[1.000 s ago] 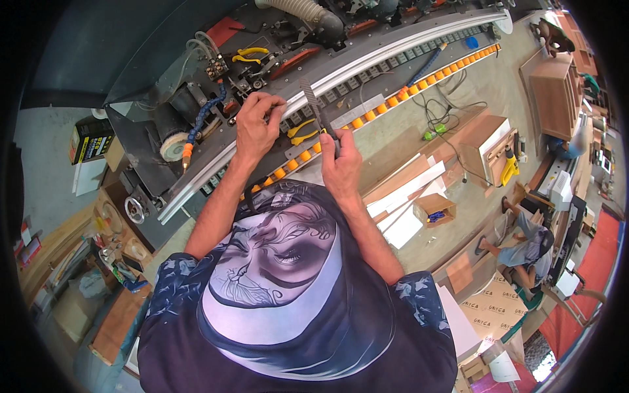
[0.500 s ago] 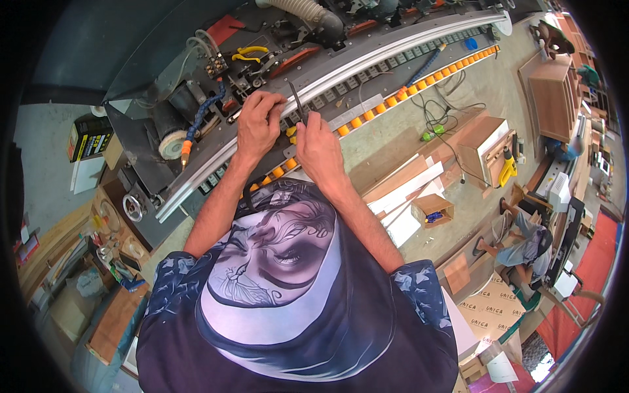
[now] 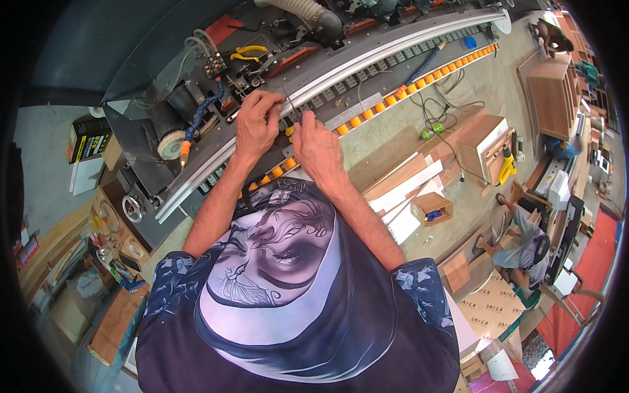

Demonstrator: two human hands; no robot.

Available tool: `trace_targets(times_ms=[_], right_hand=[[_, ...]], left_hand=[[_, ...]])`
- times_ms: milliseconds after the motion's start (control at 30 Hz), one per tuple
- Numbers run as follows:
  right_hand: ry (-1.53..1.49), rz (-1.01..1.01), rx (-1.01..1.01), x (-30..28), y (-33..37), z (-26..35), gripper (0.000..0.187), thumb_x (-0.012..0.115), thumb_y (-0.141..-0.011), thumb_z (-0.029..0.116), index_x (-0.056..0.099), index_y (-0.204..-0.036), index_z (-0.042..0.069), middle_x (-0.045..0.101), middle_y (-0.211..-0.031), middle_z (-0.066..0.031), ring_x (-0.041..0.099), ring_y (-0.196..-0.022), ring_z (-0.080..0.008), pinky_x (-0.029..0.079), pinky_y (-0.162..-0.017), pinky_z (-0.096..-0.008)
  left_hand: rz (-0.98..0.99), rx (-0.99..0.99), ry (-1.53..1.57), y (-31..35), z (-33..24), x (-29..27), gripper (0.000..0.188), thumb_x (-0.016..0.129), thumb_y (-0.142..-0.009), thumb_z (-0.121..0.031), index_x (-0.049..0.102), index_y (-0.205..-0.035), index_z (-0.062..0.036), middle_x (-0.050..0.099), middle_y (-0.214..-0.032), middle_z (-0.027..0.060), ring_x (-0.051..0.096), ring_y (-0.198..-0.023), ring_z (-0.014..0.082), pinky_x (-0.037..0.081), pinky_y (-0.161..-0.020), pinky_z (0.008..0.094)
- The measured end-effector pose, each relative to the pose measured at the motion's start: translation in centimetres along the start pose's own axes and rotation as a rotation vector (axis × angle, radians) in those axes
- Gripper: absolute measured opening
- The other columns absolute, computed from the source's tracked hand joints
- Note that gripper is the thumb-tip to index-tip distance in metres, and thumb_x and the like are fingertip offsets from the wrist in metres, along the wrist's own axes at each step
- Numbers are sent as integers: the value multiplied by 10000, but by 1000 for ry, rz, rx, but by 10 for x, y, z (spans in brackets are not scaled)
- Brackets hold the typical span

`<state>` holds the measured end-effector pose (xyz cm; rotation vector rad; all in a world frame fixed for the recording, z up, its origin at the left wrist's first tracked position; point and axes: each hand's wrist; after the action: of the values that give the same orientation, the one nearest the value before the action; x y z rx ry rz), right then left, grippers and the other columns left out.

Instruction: The person assembles a braided pneumatic hose by inserting orange plastic connectors into the ends and attaching the hose to a machine's air manifold. The person uses pliers to secure the connections and adjusts the hose routing along the machine.

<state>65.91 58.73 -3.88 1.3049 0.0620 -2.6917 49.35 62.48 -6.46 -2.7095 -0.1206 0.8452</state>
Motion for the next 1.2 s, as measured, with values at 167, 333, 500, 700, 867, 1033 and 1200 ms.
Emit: trace_targets(times_ms=[167, 333, 500, 700, 867, 1033, 1200], right_hand=[[0, 17, 19, 2, 1, 0, 213, 614, -1024, 174, 513, -1092, -1, 668, -798, -287, 663, -737, -507, 508, -636, -586], [90, 18, 9, 2, 1, 3, 223, 610, -1033, 215, 497, -1049, 23, 693, -844, -260, 698, -711, -480, 565, -603, -559], [185, 30, 40, 5, 2, 11, 214, 574, -1054, 228, 492, -1051, 31, 694, -842, -233, 711, -693, -451, 583, -597, -536], [185, 57, 41, 3, 1, 10, 210, 565, -1058, 223, 489, -1034, 29, 693, -811, -226, 712, -672, -447, 584, -584, -530], [73, 69, 76, 5, 0, 6, 221, 576, -1049, 207, 452, -1025, 25, 679, -763, -264, 677, -681, -513, 545, -607, -594], [90, 130, 118, 1, -5, 10, 238, 578, -1047, 227, 479, -1015, 13, 703, -745, -266, 717, -694, -479, 582, -619, -572], [108, 166, 138, 0, -8, 15, 244, 582, -1034, 212, 463, -1009, 1, 695, -732, -285, 717, -704, -487, 579, -624, -584]], left_hand=[[3, -10, 4, 0, 1, 1, 148, 723, -881, 0, 745, -1013, -62, 665, -943, 99, 646, -901, 325, 525, -785, 422], [-1, 31, -48, 0, 1, -1, 156, 719, -890, 2, 758, -1033, -46, 690, -957, 102, 676, -889, 284, 548, -723, 381], [-13, -17, 2, 0, 3, 3, 153, 716, -886, 9, 754, -1023, -48, 696, -964, 101, 685, -871, 273, 553, -721, 375], [-3, -170, 92, -4, -12, 1, 119, 742, -886, -23, 748, -1002, -45, 687, -932, 93, 686, -797, 225, 550, -686, 349], [32, -273, 88, -10, -15, -1, 108, 762, -893, -57, 749, -995, -24, 694, -914, 86, 665, -712, 168, 529, -663, 315], [103, -380, 54, -16, -12, -2, 116, 772, -872, -100, 728, -941, -18, 660, -872, 104, 672, -721, 212, 546, -700, 364], [142, -461, 42, -22, -8, -3, 139, 789, -850, -117, 732, -920, -11, 663, -859, 109, 676, -733, 225, 542, -710, 381]])
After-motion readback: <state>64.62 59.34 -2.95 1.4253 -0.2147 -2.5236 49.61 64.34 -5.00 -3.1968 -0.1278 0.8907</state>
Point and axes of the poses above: each hand's wrist, its own y-axis away from the middle knuckle, its own x-axis out of the palm, z = x × y
